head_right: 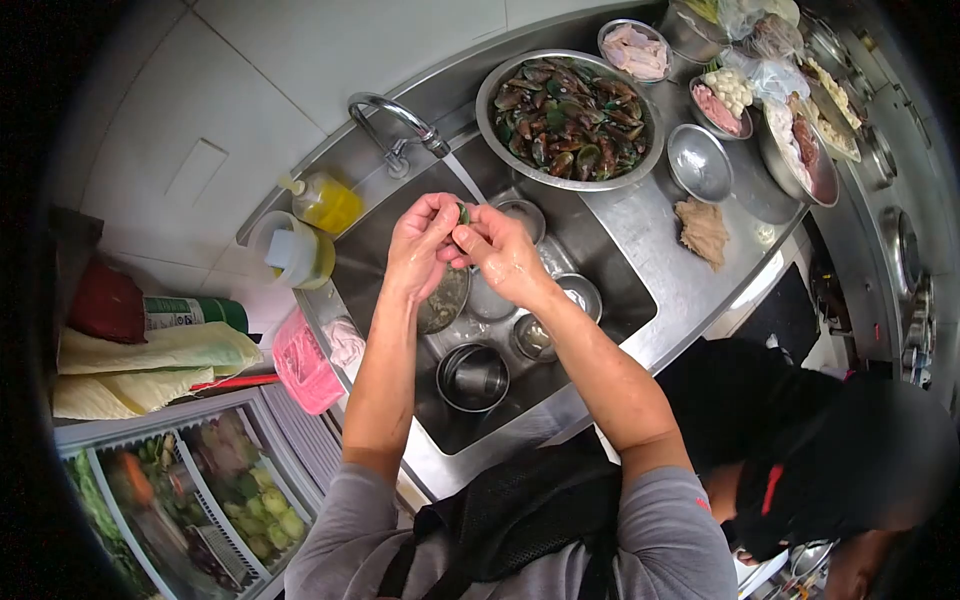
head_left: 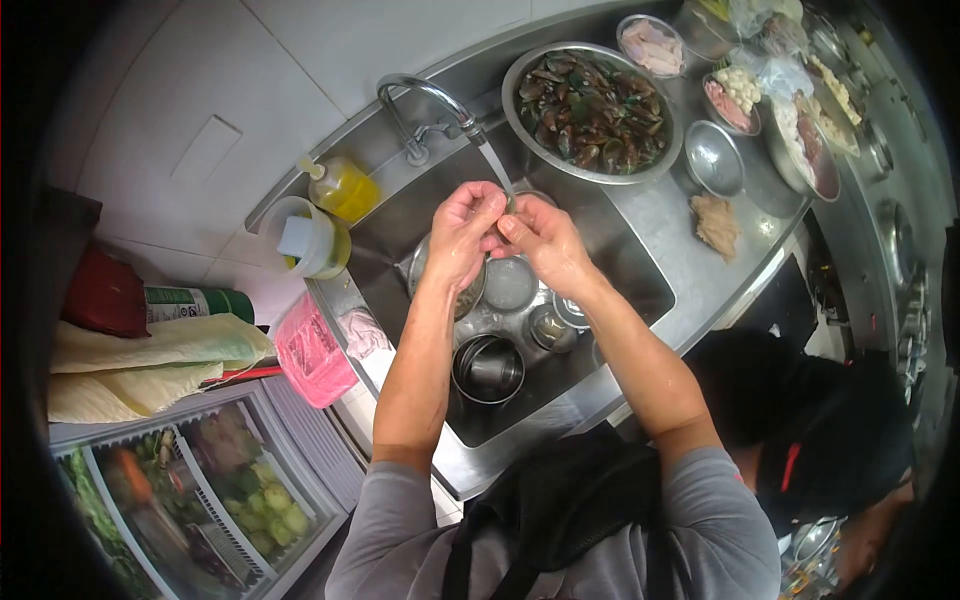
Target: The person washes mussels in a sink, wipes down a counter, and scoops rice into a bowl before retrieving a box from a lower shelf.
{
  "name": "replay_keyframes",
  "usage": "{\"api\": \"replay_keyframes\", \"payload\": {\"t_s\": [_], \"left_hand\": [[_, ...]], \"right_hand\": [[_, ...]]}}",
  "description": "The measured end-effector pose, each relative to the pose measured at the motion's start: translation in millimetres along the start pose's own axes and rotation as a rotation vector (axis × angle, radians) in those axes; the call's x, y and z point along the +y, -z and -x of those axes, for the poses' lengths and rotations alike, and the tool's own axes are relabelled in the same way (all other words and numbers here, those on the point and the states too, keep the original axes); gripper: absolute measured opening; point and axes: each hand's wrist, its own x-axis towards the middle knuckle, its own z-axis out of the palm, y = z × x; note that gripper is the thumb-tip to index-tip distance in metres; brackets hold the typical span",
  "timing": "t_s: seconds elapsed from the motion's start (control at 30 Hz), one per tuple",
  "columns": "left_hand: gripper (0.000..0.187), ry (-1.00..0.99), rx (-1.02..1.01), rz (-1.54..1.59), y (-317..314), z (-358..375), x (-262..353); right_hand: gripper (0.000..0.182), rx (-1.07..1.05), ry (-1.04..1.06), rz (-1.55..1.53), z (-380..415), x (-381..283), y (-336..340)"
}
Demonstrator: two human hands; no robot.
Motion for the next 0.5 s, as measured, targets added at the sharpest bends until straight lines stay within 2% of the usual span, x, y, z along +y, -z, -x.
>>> {"api": "replay_keyframes", "payload": {"t_s": [0.37,0.5], "left_hand": [[0.020,0.045,-0.023,-0.096,3,17,-8],[0.019,0.039,-0.008,-0.116,7,20,-13]], "right_hand": [[0.018,0.048,0.036,-0.037,15,16,-6],[0.016,0.048,-0.036,-0.118,15,25,-4]]}}
